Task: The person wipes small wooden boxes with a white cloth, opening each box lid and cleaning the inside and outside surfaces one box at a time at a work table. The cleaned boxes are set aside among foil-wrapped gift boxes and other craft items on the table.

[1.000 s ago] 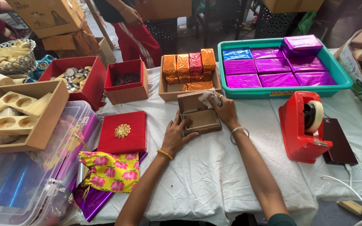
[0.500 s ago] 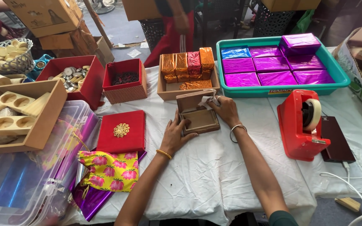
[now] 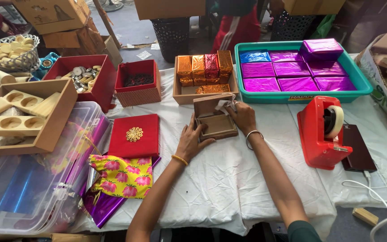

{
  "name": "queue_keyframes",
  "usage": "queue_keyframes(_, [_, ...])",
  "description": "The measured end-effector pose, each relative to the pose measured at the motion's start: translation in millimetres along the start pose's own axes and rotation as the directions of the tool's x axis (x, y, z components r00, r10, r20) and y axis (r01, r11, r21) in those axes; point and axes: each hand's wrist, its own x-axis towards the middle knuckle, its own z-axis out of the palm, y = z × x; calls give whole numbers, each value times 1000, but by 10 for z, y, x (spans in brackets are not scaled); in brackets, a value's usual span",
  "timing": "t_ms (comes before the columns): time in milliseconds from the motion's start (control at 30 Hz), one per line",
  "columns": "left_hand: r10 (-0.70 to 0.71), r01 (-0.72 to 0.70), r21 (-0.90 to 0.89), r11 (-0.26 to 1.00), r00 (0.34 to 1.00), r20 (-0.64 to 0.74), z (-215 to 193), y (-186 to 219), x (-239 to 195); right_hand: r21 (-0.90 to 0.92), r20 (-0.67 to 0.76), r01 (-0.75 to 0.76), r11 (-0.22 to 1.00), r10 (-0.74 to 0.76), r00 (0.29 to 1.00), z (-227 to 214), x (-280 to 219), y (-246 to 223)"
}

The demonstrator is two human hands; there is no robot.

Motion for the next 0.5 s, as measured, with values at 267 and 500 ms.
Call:
queue_keyframes(267, [16,-17,-39,999,1000,-20,57,-23,-22,24,-242,171,985,-160,957,-13,-40,-147])
queue_keyframes(500, [120,-105,137,985,987,-107,312,-161,-44,1,-21,-116,993,116,993,93,-160,-41])
